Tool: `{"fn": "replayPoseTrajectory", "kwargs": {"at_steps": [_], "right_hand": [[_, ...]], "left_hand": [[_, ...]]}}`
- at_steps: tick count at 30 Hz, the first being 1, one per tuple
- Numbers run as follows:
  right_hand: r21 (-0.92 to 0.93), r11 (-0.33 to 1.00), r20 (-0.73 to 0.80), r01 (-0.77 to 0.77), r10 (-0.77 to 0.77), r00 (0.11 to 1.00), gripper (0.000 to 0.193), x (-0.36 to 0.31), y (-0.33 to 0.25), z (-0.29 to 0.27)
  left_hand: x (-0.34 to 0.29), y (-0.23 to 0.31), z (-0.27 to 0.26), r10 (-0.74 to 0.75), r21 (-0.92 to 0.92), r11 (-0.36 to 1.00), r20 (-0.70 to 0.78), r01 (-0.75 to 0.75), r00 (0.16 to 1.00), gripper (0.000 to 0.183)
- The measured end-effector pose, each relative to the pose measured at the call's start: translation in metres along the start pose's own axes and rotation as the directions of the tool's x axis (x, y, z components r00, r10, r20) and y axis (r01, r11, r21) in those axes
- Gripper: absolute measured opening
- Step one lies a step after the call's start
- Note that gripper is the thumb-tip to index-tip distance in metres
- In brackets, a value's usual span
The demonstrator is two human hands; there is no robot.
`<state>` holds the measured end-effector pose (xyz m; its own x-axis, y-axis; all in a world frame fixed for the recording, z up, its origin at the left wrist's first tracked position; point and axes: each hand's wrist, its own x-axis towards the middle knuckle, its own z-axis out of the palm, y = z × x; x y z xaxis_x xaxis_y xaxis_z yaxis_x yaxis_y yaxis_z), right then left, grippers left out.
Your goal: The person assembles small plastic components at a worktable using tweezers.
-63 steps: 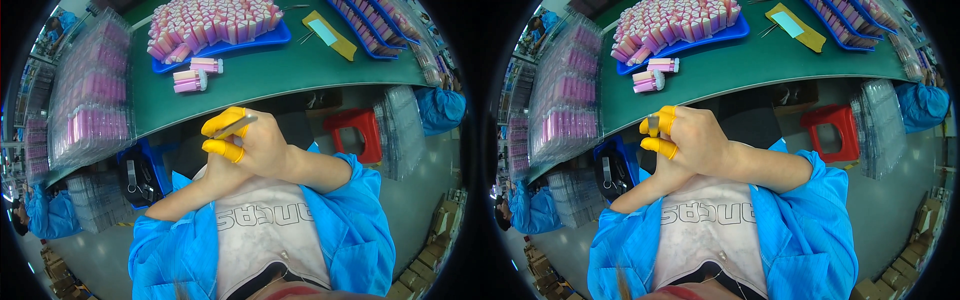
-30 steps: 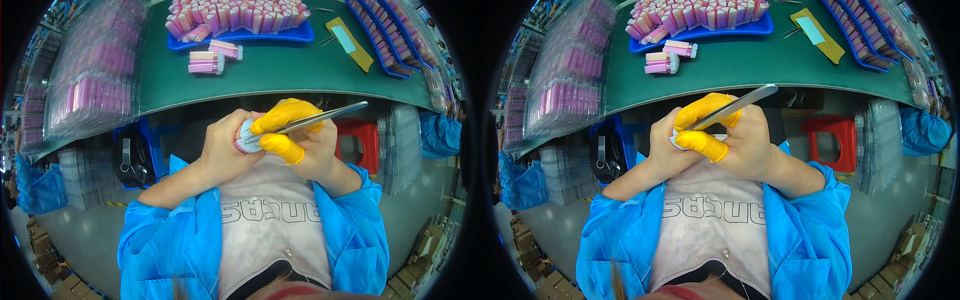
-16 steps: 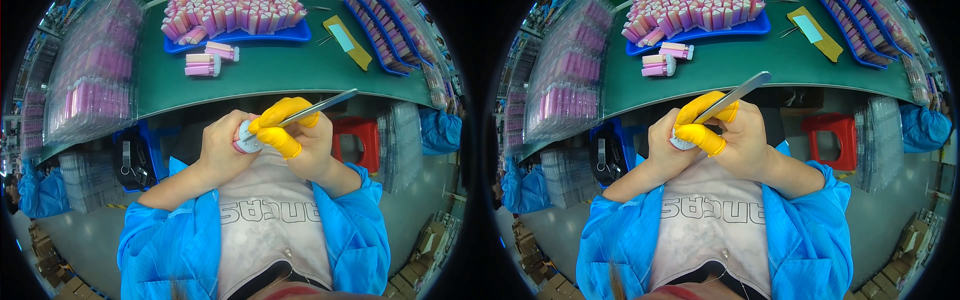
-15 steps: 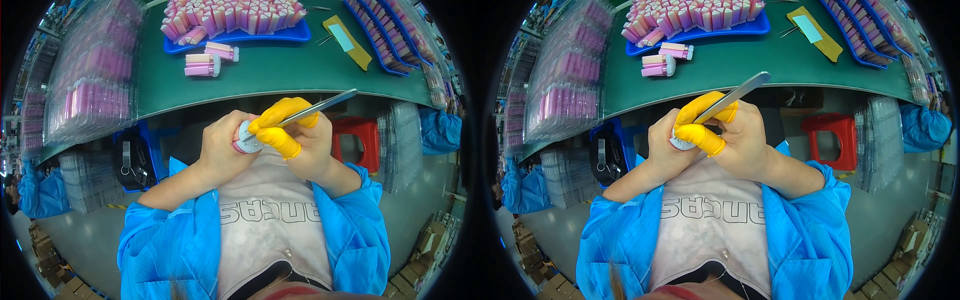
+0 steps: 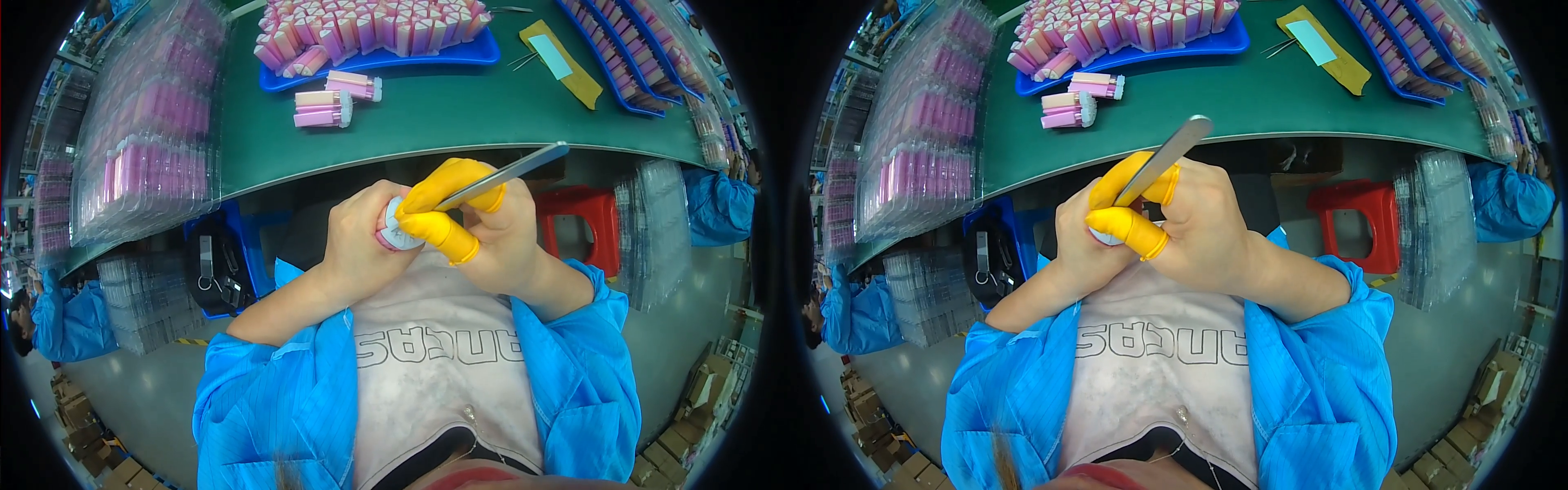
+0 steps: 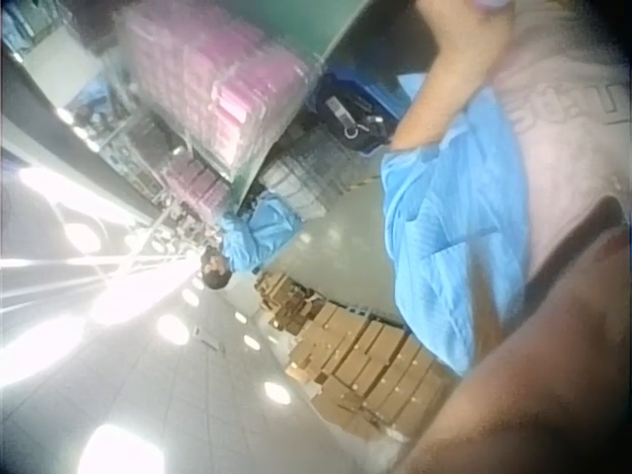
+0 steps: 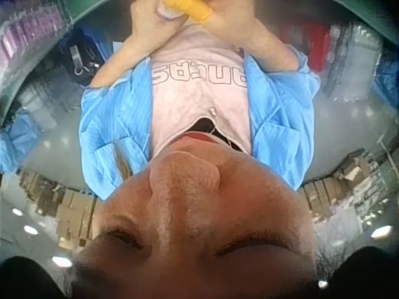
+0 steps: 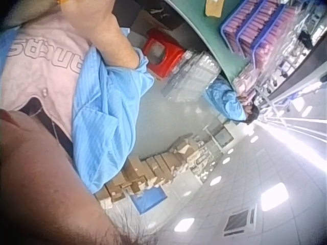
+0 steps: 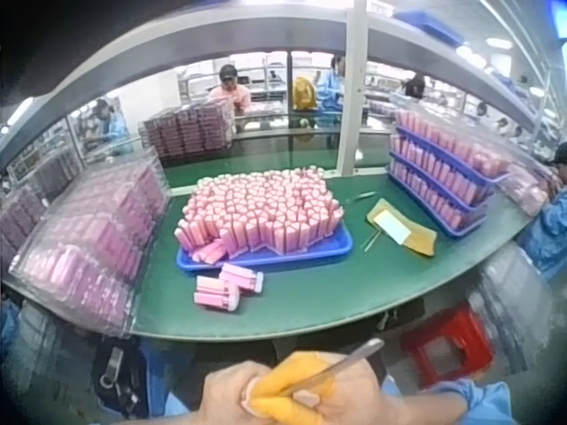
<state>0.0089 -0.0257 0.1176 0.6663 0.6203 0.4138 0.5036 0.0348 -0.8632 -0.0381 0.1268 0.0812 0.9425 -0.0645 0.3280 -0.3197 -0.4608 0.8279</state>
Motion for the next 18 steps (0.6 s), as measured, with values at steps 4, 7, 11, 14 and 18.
{"fn": "replayPoseTrajectory", "kwargs": {"at_steps": [4, 7, 11, 14, 18], "right_hand": [[-0.169, 0.981, 0.119, 0.091, -0.071, 0.990, 0.023, 0.007, -0.011, -0.007], [0.386, 0.917, -0.007, -0.105, 0.116, 0.993, 0.024, 0.006, -0.003, -0.001], [0.517, 0.856, -0.120, -0.014, 0.089, 0.989, 0.021, 0.004, 0.005, 0.002], [0.499, 0.867, -0.099, 0.003, 0.054, 0.994, 0.022, 0.006, 0.006, 0.000], [0.445, 0.895, -0.065, -0.020, 0.054, 0.996, 0.022, 0.005, 0.007, -0.002]], "left_hand": [[0.000, -0.004, 0.002, 0.045, 0.076, 0.996, -0.029, -0.043, 0.999, 0.037], [0.002, -0.004, 0.002, 0.070, -0.049, 0.996, -0.053, -0.073, 0.996, 0.034], [0.002, 0.000, -0.002, 0.070, 0.000, 0.998, -0.015, -0.070, 0.997, 0.031], [0.004, 0.000, -0.001, 0.056, -0.057, 0.997, -0.007, -0.056, 0.998, 0.029], [0.004, 0.000, -0.001, 0.051, -0.042, 0.998, 0.005, -0.051, 0.999, 0.029]]}}
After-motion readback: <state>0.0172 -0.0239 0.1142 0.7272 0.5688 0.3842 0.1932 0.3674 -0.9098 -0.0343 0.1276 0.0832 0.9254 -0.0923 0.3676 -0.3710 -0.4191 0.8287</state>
